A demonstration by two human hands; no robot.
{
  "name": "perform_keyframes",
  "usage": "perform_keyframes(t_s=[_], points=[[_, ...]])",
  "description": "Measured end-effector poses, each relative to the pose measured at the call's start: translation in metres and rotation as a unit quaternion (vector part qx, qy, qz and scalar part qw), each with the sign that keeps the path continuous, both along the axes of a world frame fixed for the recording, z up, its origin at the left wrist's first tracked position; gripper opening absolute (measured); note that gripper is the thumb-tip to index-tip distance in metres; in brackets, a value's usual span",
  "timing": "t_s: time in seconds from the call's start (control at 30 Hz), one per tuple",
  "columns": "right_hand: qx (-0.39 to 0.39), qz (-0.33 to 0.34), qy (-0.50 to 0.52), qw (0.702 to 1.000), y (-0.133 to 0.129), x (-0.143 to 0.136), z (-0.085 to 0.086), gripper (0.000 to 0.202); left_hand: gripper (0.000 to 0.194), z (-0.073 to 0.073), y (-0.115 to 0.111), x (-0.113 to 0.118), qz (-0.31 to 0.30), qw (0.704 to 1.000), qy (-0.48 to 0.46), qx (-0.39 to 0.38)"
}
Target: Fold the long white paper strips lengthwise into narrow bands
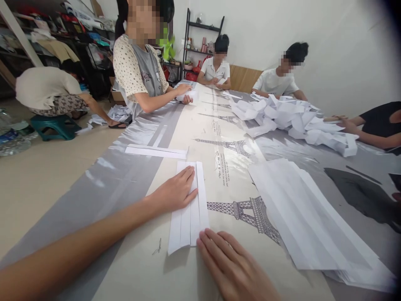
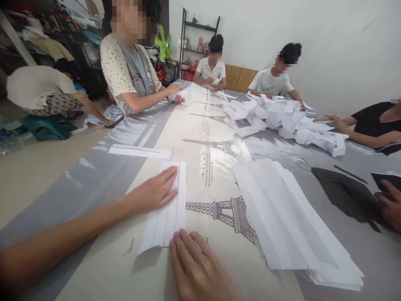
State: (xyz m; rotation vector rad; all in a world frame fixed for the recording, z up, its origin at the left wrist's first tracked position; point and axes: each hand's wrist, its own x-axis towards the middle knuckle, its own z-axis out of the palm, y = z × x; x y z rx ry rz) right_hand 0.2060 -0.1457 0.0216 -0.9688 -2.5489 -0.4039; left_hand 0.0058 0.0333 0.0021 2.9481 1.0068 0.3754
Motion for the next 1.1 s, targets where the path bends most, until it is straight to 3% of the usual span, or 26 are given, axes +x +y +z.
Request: perform_keyframes(t_s=[0.13, 0.3, 0.6, 1.1], points=[[-0.131, 0.016, 0.113, 0.985, 0.016, 0.006, 0.007, 0.030, 0.060, -0.001, 0.001, 0.000, 0.000, 1.000, -0.011, -0.009], [-0.308, -0.016, 0.263, 0.914, 0.034, 0.008, 0.005, 0.011, 0.062, 0.002, 0.000, 0.001, 0.006, 1.000, 0.007, -0.009], [-0.352, -0.094, 0.270, 0.891, 0.034, 0.000, 0.002, 0.018, 0.062, 0.000, -0.001, 0.000, 0.010, 1.000, 0.007, 0.015], [-0.375, -0.091, 0.285, 0.877, 0.033, 0.000, 0.003, 0.016, 0.055, 0.001, -0.001, -0.001, 0.003, 1.000, -0.022, 0.017]])
